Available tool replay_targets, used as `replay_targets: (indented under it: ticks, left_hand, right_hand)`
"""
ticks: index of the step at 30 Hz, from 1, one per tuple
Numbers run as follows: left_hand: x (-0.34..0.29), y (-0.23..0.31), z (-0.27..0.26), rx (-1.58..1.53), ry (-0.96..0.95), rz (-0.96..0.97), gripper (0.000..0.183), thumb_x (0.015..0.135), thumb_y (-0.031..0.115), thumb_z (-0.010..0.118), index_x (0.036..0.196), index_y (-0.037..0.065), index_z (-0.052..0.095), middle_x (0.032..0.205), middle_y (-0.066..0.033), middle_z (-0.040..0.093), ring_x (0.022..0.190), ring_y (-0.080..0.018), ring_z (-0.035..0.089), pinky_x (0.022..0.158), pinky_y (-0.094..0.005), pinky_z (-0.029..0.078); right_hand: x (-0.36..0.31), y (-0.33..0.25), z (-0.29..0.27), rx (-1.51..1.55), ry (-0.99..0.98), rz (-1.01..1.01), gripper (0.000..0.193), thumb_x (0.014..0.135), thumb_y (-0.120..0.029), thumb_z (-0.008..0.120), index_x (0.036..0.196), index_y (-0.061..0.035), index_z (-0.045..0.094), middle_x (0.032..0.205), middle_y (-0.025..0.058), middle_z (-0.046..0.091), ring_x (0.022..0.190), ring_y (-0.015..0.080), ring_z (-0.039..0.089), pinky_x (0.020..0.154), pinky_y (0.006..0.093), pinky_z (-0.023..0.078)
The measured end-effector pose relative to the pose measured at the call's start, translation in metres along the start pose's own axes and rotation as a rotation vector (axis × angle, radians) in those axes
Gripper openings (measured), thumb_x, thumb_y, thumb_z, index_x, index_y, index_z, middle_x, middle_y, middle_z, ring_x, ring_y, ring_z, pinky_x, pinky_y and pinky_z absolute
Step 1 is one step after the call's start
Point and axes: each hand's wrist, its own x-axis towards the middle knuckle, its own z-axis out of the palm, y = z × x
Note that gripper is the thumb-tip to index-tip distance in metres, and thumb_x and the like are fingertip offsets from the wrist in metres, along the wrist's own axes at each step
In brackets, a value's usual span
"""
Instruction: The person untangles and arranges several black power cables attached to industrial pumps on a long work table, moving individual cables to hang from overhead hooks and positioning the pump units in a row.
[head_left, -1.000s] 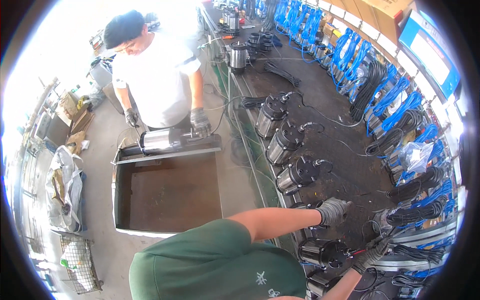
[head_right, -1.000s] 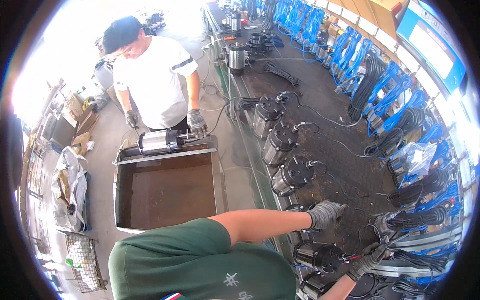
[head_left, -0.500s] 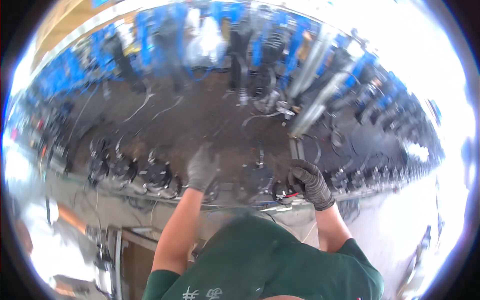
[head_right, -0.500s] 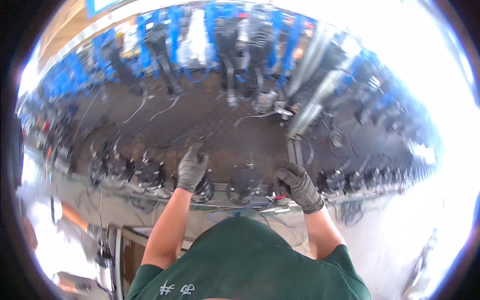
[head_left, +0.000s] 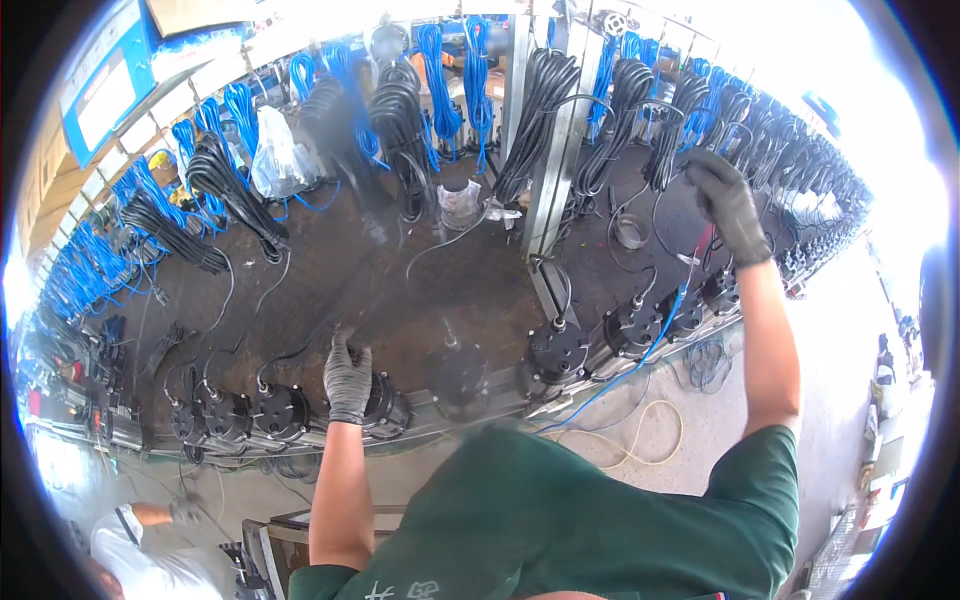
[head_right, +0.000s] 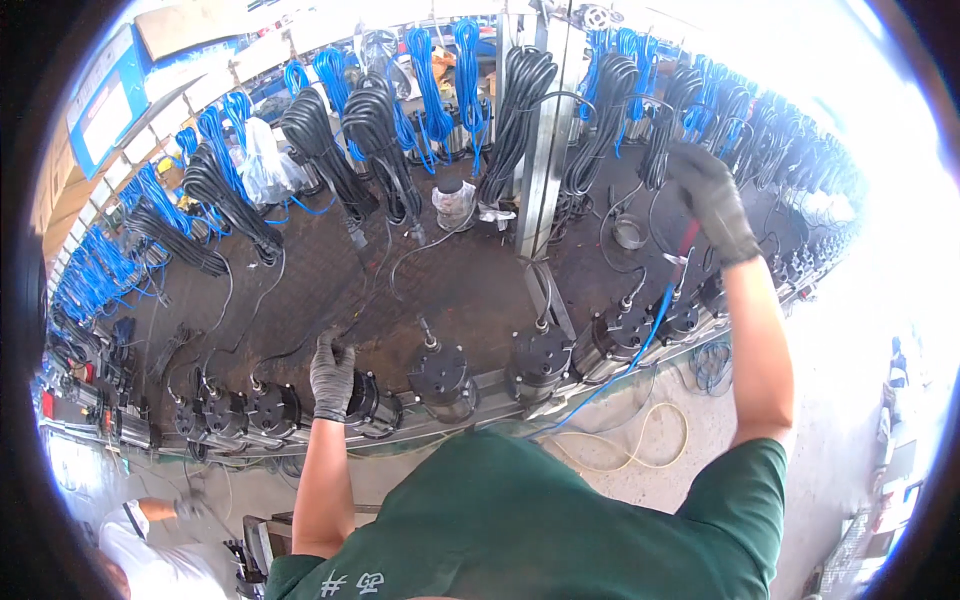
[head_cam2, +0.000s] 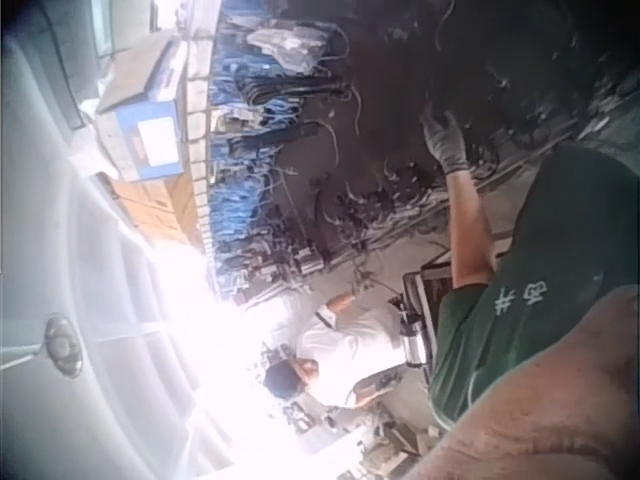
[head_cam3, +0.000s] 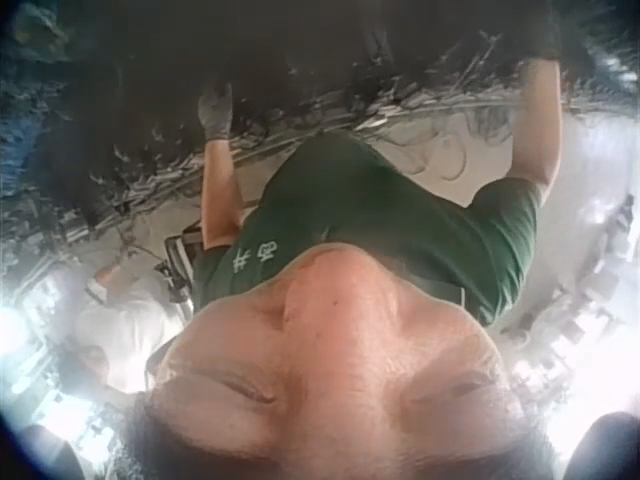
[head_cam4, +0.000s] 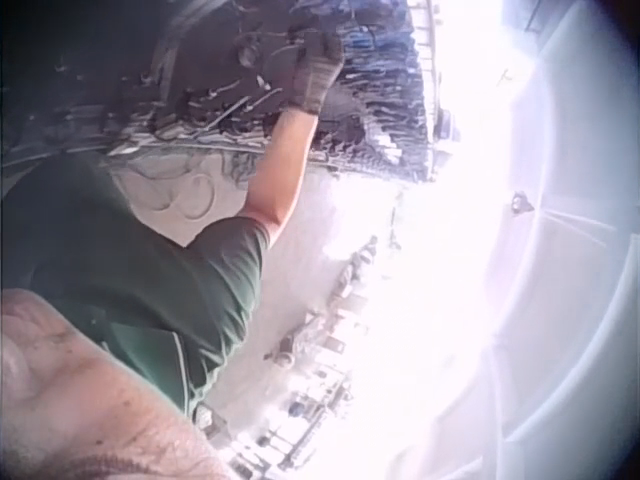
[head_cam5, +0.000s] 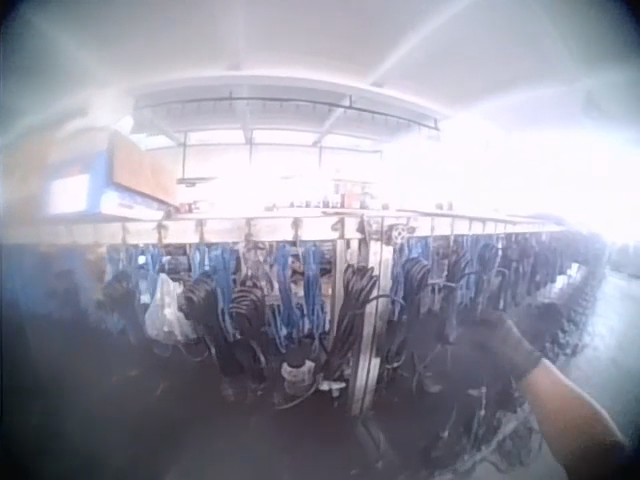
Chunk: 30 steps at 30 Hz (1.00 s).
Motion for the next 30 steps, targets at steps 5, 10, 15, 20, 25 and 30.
replay_targets:
  ticks: [5, 10, 15, 20, 25, 30]
  left_hand:
    - [0.001, -0.006, 0.005, 0.05, 0.096, 0.005, 0.048, 0.093, 0.012, 0.07, 0.139, 0.01, 0.057, 0.087, -0.0132, 0.066, 0.079, -0.0321, 0.065, 0.077, -0.0464, 0.053]
    - [-0.007, 0.013, -0.005, 0.378, 0.274, 0.009, 0.048, 0.091, 0.016, 0.072, 0.136, 0.007, 0.058, 0.118, -0.0217, 0.061, 0.11, -0.0421, 0.059, 0.097, -0.0535, 0.049]
    - [-0.036, 0.073, 0.028, 0.357, 0.419, 0.069, 0.061, 0.087, 0.021, 0.076, 0.142, 0.004, 0.055, 0.139, -0.0269, 0.05, 0.132, -0.0466, 0.046, 0.112, -0.0594, 0.037]
    - [-0.055, 0.141, 0.109, 0.355, 0.019, -0.078, 0.081, 0.091, 0.05, 0.073, 0.152, 0.005, 0.046, 0.149, -0.0279, 0.046, 0.139, -0.0464, 0.043, 0.119, -0.0612, 0.03]
    - [-0.045, 0.16, 0.124, 0.476, -0.035, -0.167, 0.069, 0.091, 0.048, 0.07, 0.139, 0.003, 0.052, 0.128, -0.0215, 0.066, 0.125, -0.0408, 0.06, 0.107, -0.0568, 0.042]
    - [-0.044, 0.159, 0.118, 0.481, -0.003, -0.235, 0.059, 0.09, 0.046, 0.07, 0.131, 0.005, 0.057, 0.12, -0.0205, 0.071, 0.118, -0.0399, 0.065, 0.103, -0.0547, 0.046]
  right_hand:
    - [0.087, 0.033, 0.095, 0.515, -0.015, 0.149, 0.047, 0.095, -0.018, 0.071, 0.14, -0.0091, 0.061, 0.078, -0.0003, 0.059, 0.054, 0.0094, 0.049, 0.044, 0.0272, 0.037]
    - [0.145, 0.068, 0.137, 0.426, -0.116, 0.239, 0.049, 0.098, -0.021, 0.068, 0.144, -0.0137, 0.054, 0.076, 0.0015, 0.058, 0.051, 0.0132, 0.055, 0.04, 0.0297, 0.041]
    - [0.163, 0.096, 0.154, 0.509, -0.194, 0.235, 0.058, 0.1, -0.027, 0.068, 0.153, -0.0134, 0.047, 0.081, 0.0042, 0.061, 0.048, 0.0144, 0.055, 0.04, 0.0316, 0.042]
    - [0.175, 0.12, 0.165, 0.503, -0.106, 0.111, 0.059, 0.099, -0.028, 0.074, 0.149, -0.006, 0.051, 0.094, 0.0046, 0.067, 0.074, 0.0153, 0.062, 0.065, 0.0298, 0.051]
    - [0.189, 0.133, 0.173, 0.625, 0.02, -0.008, 0.034, 0.097, -0.025, 0.075, 0.125, -0.0066, 0.065, 0.085, 0.0036, 0.067, 0.06, 0.0146, 0.058, 0.054, 0.0309, 0.045]
    - [0.173, 0.121, 0.156, 0.78, -0.279, 0.037, 0.029, 0.098, -0.027, 0.074, 0.119, -0.0072, 0.069, 0.09, 0.0044, 0.072, 0.053, 0.0091, 0.057, 0.044, 0.0274, 0.044]
